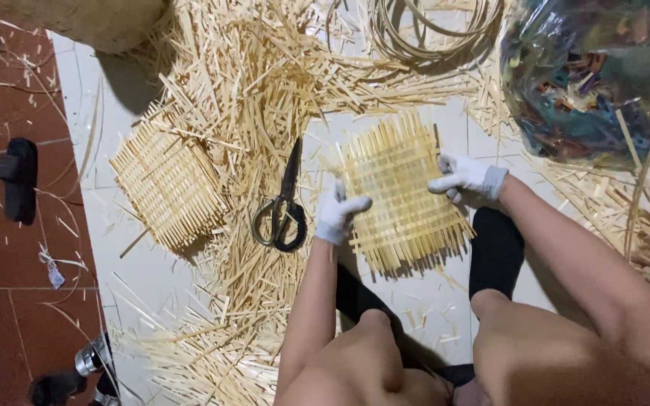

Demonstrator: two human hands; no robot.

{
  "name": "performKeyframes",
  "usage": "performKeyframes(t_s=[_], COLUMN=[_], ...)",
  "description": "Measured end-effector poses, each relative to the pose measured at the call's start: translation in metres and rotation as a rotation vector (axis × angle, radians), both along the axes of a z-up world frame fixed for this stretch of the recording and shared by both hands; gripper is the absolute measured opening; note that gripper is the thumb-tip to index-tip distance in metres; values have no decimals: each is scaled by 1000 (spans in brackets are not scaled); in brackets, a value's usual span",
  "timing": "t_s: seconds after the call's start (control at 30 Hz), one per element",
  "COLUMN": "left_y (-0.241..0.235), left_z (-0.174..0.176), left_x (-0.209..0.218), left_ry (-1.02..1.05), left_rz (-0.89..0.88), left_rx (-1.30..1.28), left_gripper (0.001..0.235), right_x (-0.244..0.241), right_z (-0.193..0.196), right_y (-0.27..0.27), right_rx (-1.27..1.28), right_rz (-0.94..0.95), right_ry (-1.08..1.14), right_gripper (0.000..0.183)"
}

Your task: Assembling bamboo strips into a circular base and trimming the edges with scissors.

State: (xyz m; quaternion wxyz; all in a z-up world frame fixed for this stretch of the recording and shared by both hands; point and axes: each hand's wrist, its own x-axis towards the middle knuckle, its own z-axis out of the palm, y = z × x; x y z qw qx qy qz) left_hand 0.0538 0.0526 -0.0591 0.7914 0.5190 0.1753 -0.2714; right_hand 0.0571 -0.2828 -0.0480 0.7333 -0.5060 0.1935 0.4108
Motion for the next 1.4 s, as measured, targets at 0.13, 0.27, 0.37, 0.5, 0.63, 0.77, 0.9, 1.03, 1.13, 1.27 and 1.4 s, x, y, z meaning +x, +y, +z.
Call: performKeyframes(t_s=[0.13,0.27,0.37,0.5,0.63,0.77,0.9,1.03,1.13,1.27,1.4], left_y=[4,-23,-44,-54,-55,-55,-53,-51,-52,-52,-58], left_z=[17,100,120,121,110,113,112,110,116,129,152], left_x=[-16,-12,-13,-26,-29,-26,-27,-29,-23,-20,-25], left_ry=[-134,-458,-737,-856,-817,-832,-819,-820,-821,-793,-624], left_rz=[133,-127,-335,-498,-534,-540,-546,-553,-564,-434,-103], left_rx=[101,981,1368,1565,1580,1548,1545,1546,1520,1359,674], left_gripper=[57,47,42,50,46,45,44,43,44,32,47], right_x=[-3,-6,-8,6,76,161,167,115,84,18,-45], right_z=[3,28,44,66,102,94,73,93,99,115,95], right_y=[17,31,35,33,4,-27,-48,-61,-67,-43,-6], right_rx=[-199,-284,-457,-973,-1164,-1351,-1383,-1420,-1052,336,728], right_rz=[135,63,34,186,-56,27,76,-159,-593,-818,-724], right_ry=[-139,-226,-200,-497,-782,-797,-957,-999,-964,-746,-227], right_gripper=[44,48,48,77,62,49,18,11,11,27,42])
